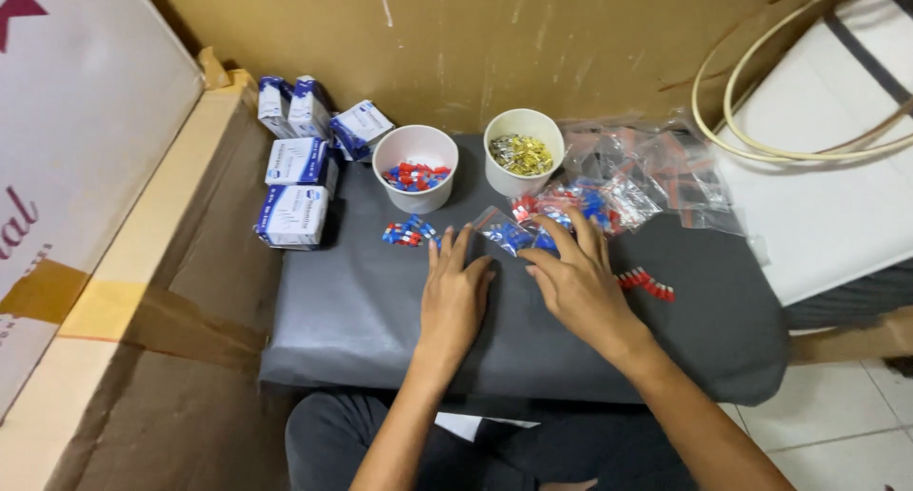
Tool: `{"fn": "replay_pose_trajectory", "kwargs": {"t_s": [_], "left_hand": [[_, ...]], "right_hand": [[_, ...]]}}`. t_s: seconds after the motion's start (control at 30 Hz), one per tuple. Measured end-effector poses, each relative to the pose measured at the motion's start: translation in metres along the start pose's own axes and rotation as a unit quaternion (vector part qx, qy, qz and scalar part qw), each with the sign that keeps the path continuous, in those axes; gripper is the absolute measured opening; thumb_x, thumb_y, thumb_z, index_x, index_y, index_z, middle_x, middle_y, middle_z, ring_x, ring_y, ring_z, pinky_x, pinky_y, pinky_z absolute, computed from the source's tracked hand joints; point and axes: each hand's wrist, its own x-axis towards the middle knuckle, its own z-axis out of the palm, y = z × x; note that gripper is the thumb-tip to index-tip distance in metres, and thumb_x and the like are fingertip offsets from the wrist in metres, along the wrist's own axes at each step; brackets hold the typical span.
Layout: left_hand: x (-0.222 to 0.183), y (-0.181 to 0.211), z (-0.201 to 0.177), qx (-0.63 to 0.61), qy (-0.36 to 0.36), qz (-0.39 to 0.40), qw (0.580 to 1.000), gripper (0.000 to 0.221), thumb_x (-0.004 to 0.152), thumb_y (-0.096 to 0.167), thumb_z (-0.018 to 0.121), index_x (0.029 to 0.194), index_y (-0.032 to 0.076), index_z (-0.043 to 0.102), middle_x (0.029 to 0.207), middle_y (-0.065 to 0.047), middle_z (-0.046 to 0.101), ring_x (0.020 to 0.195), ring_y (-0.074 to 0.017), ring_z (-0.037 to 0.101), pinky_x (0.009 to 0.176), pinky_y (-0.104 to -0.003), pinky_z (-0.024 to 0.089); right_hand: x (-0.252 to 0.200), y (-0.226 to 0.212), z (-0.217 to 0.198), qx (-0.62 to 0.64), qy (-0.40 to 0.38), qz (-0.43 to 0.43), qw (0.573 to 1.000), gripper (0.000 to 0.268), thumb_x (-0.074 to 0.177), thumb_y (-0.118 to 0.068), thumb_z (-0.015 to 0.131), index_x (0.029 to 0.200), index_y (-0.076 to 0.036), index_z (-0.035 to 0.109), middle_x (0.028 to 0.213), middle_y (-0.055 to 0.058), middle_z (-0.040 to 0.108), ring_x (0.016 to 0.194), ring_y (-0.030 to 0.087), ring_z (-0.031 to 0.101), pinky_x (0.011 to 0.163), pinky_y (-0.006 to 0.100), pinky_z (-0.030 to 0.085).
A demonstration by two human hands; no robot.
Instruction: The person is organizing and aligning small automotive fuses into rows on a workspace.
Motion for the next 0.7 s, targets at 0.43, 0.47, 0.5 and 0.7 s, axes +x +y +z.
{"fn": "replay_pose_trajectory", "kwargs": {"t_s": [0.43,0.47,0.5,0.7], "left_hand": [[-0.006,-0.088,-0.06,0.042,0.012,-0.093,0.995,0.024,0.088,0.022,0.073,0.108,0.01,0.078,0.144,-0.02,0.055,0.139,-0.042,0.046,0.118,-0.057,0.032],[-0.004,-0.091,-0.06,0.042,0.011,-0.095,0.995,0.025,0.088,0.022,0.073,0.109,0.01,0.078,0.145,-0.02,0.054,0.139,-0.0425,0.046,0.117,-0.057,0.032],[-0.005,-0.091,-0.058,0.04,0.006,-0.096,0.995,0.027,0.088,0.023,0.073,0.111,0.01,0.078,0.146,-0.021,0.054,0.139,-0.0431,0.046,0.117,-0.058,0.031],[-0.001,-0.098,-0.055,0.037,0.008,-0.096,0.995,0.031,0.086,0.021,0.074,0.115,0.009,0.076,0.146,-0.022,0.054,0.14,-0.0435,0.045,0.118,-0.058,0.031]], "right_hand": [[0.094,-0.082,0.073,0.133,-0.086,-0.058,0.986,0.024,0.092,-0.022,0.067,0.114,-0.015,0.073,0.112,0.005,0.07,0.097,0.027,0.071,0.078,0.04,0.058],[0.1,-0.083,0.077,0.122,-0.09,-0.052,0.987,0.025,0.091,-0.024,0.068,0.114,-0.015,0.073,0.112,0.005,0.069,0.096,0.027,0.071,0.077,0.04,0.058],[0.101,-0.084,0.081,0.112,-0.098,-0.042,0.988,0.027,0.09,-0.026,0.069,0.114,-0.016,0.073,0.112,0.005,0.068,0.095,0.028,0.071,0.076,0.039,0.059],[0.107,-0.087,0.087,0.099,-0.11,-0.04,0.988,0.024,0.089,-0.023,0.069,0.112,-0.014,0.072,0.105,0.004,0.067,0.095,0.027,0.07,0.079,0.039,0.059]]}}
